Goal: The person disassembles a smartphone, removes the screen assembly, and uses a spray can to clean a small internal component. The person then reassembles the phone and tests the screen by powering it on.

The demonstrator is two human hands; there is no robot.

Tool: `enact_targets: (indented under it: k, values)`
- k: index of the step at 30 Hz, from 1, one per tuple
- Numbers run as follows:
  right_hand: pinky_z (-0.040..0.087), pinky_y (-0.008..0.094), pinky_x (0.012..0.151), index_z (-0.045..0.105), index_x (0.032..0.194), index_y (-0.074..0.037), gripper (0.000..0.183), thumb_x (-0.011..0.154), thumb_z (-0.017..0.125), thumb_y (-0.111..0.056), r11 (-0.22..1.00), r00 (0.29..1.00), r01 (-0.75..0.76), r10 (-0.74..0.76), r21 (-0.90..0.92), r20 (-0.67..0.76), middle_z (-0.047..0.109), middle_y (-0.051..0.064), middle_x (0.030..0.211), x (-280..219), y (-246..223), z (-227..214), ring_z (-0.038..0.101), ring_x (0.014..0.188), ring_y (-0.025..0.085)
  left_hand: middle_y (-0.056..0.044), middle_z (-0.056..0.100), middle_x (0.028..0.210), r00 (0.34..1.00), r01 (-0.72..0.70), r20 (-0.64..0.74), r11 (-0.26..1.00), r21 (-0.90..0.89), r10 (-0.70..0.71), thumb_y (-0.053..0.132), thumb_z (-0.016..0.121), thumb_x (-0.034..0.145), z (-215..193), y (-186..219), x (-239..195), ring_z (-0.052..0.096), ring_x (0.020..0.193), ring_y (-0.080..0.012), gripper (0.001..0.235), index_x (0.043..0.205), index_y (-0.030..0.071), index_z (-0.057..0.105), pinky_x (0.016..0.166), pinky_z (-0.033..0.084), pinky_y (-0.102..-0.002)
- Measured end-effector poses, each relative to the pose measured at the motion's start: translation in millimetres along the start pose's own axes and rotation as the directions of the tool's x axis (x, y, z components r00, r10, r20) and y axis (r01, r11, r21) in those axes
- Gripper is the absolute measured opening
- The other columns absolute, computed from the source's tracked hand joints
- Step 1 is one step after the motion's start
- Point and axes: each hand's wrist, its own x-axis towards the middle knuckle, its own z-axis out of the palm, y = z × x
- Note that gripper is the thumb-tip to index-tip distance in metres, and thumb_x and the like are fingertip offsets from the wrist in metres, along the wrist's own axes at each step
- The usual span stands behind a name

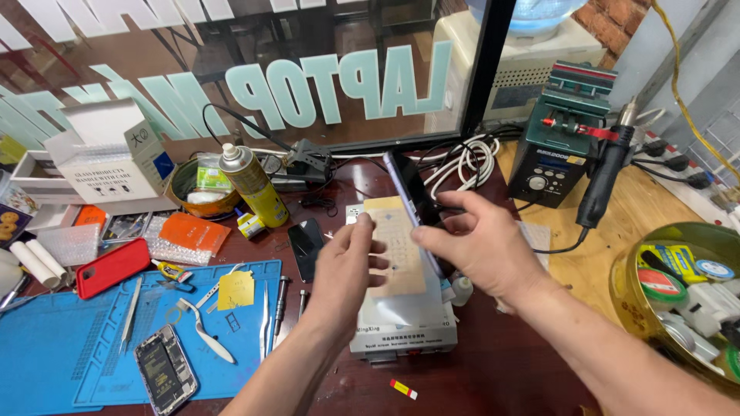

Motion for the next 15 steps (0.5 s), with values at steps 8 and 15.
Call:
enact_targets:
  k: [8,15]
  values:
    - [0.057,0.038,0.084,0.063,0.128,-0.007,0.073,0.068,0.084,-0.045,0.93,0.983,0.049,-0.109,-0.364,-0.146,0.075,0.014,0.101,-29,-58,54,0.073,0.094,0.024,-0.007,0.07,0.119,0.893,0.383,0.422,0.756,-0.531,-0.155,0.07,0.025,0.096,4,46,-26,0.066,0.112,-0.025,0.071,0.128,0.017,0.06,0.093,0.052,-0.053]
    - [0.06,0.03,0.083,0.062,0.133,-0.009,0.052,0.088,0.067,-0.035,0.972,0.982,0.157,-0.172,-0.174,-0.073,0.075,0.009,0.106,-13,-73,64,0.074,0.102,0.016,-0.009,0.071,0.12,0.771,0.471,0.636,0.714,-0.518,-0.047,0.075,0.021,0.094,-50,69,-29,0.068,0.107,-0.0239,0.079,0.132,0.017,0.061,0.084,0.054,-0.049]
